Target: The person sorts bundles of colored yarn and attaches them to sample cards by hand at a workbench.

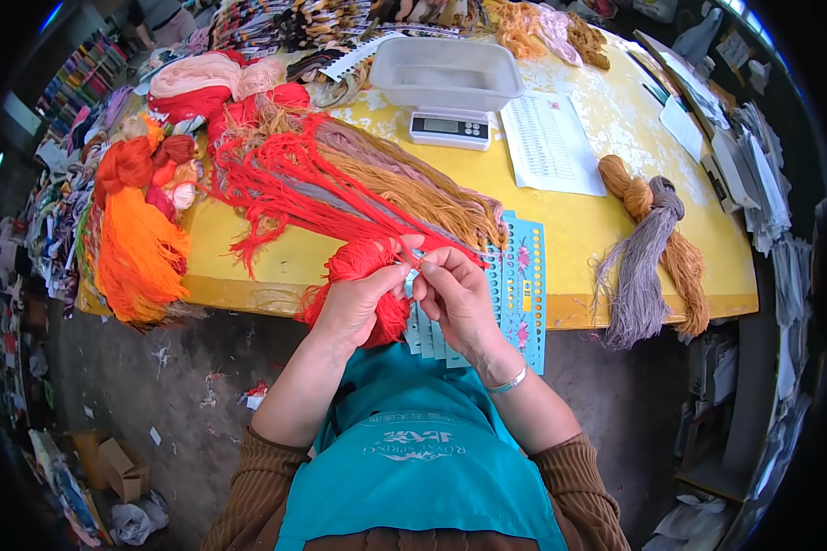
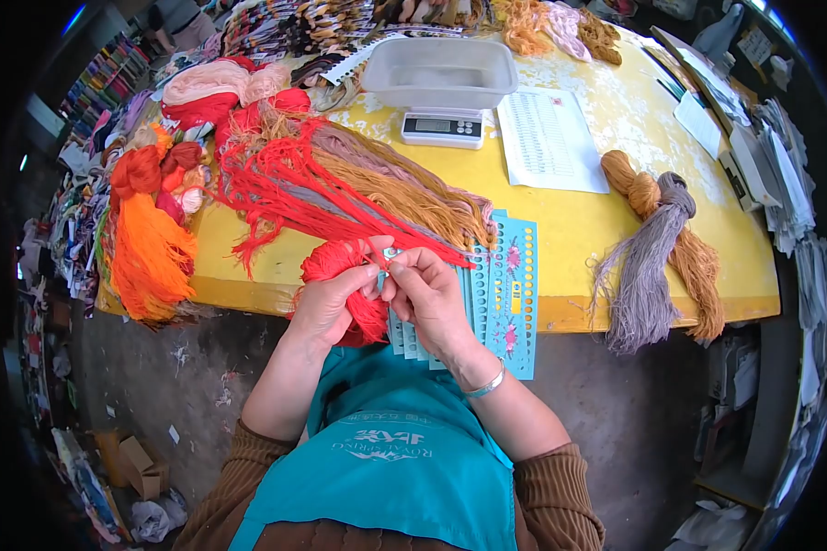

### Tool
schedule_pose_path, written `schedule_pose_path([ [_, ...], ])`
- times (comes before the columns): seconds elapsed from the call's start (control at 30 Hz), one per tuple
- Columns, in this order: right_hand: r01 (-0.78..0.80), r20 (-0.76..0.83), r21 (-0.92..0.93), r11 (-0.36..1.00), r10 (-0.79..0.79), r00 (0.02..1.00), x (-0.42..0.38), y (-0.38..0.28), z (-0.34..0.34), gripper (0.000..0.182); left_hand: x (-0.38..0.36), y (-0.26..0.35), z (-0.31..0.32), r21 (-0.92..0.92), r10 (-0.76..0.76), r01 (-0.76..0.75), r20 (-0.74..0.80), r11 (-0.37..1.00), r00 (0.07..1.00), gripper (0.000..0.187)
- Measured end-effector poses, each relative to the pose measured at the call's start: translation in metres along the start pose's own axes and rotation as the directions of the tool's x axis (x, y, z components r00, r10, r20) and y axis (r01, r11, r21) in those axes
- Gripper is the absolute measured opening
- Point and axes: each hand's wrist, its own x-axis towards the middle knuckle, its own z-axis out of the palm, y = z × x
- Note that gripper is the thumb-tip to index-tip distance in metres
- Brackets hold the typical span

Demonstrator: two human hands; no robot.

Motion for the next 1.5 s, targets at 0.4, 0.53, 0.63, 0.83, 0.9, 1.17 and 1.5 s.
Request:
schedule_pose_path([
  [0.4, 0.013, 0.025, -0.011, 1.0, -0.012, 1.0, 0.0005, 0.0009, -0.0013, 0.006, 0.0001, -0.0007, -0.0022, -0.004, 0.009, -0.009, 0.016, 1.0, 1.0, 0.036],
  [0.53, 0.029, 0.039, -0.022, 0.999, -0.028, 0.999, -0.0001, 0.0016, -0.0014, 0.006, 0.0, -0.0026, -0.0044, -0.008, 0.017, -0.017, 0.023, 1.0, 1.0, 0.035],
  [0.63, 0.045, 0.039, -0.037, 0.998, -0.044, 0.998, -0.0007, 0.003, -0.002, 0.006, -0.0006, -0.0016, -0.0029, 0.0, 0.021, -0.021, 0.02, 1.0, 1.0, 0.035],
  [0.83, 0.082, 0.036, -0.173, 0.982, -0.076, 0.996, -0.006, -0.002, 0.004, 0.007, -0.0016, -0.0044, -0.0034, -0.002, 0.016, -0.016, -0.028, 1.0, 0.999, 0.034],
  [0.9, 0.087, 0.036, -0.172, 0.981, -0.082, 0.996, -0.0062, -0.0017, 0.0047, 0.008, -0.0022, -0.0043, -0.0022, -0.012, 0.013, -0.014, -0.029, 1.0, 0.999, 0.034],
  [1.17, 0.078, 0.033, -0.118, 0.99, -0.075, 0.997, -0.0041, 0.0025, 0.0015, 0.008, -0.0036, -0.0036, -0.0038, -0.016, -0.001, 0.001, -0.01, 1.0, 1.0, 0.034],
  [1.5, 0.069, 0.013, -0.026, 0.997, -0.069, 0.998, -0.0033, 0.0055, -0.0004, 0.008, -0.0048, -0.0055, -0.0054, -0.029, 0.019, -0.018, 0.018, 0.999, 1.0, 0.035],
])
